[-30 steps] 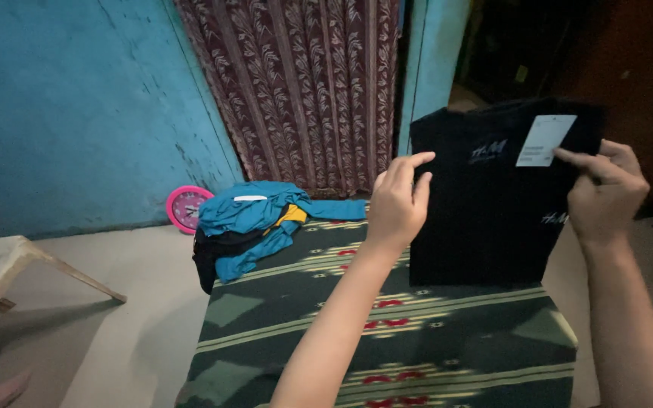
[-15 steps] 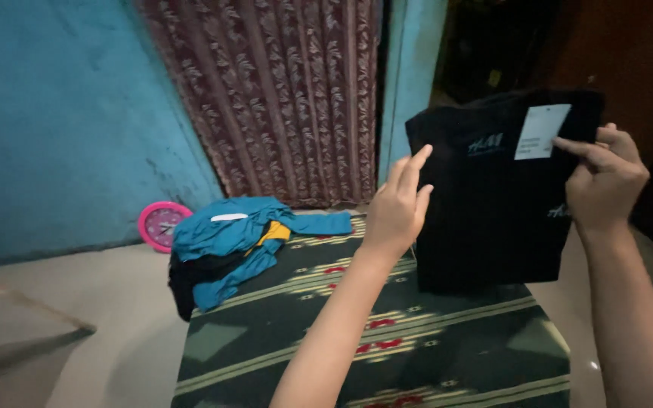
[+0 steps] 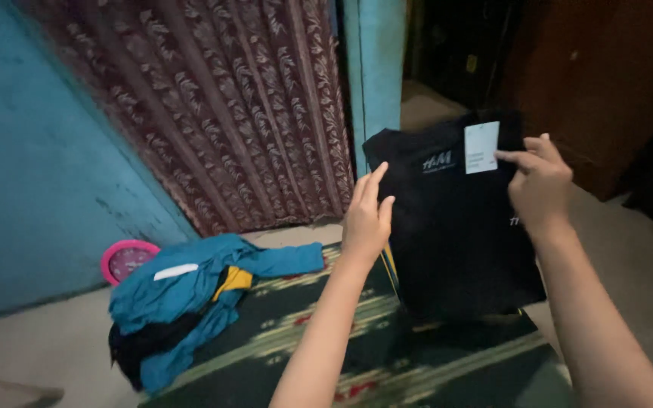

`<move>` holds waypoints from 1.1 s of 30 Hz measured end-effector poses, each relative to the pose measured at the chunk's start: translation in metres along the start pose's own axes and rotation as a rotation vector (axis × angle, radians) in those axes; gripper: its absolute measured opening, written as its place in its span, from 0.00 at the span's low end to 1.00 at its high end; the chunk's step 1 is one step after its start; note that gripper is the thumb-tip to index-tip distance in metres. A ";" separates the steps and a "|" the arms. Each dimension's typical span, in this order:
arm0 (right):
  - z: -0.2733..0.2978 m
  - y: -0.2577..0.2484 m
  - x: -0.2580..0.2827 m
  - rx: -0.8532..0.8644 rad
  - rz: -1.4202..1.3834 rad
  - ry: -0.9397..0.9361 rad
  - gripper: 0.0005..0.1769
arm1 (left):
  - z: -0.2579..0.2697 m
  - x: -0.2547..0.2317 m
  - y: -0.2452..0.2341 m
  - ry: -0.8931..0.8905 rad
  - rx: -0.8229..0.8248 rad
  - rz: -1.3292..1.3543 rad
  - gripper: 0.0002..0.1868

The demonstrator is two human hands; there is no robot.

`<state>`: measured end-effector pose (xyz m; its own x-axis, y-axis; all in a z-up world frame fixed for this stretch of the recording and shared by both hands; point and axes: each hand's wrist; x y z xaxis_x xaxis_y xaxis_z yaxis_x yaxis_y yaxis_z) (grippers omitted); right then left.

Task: Folding and stacking t-shirts on a mat

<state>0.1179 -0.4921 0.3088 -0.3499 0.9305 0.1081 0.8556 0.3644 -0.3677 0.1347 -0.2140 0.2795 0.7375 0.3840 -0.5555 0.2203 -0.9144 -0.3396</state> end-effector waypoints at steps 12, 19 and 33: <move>0.128 0.213 -0.126 0.720 0.037 0.655 0.24 | 0.028 0.205 0.103 -0.339 0.356 0.005 0.44; 0.066 0.144 -0.037 0.623 -0.105 0.679 0.32 | 0.037 0.138 0.145 -0.178 0.006 -0.155 0.32; 0.090 0.144 -0.008 0.918 -0.039 0.653 0.45 | 0.113 0.076 0.157 -0.503 0.335 -0.043 0.35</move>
<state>0.2098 -0.4503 0.1716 0.1271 0.8577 0.4982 0.1495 0.4799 -0.8645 0.1533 -0.3137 0.0984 0.3217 0.5081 -0.7990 -0.0299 -0.8379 -0.5449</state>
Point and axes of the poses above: each hand's wrist, its own z-axis away from the middle knuckle, its own y-axis out of the palm, x = y × z, and after that the axes turned 2 degrees about z, right-handed
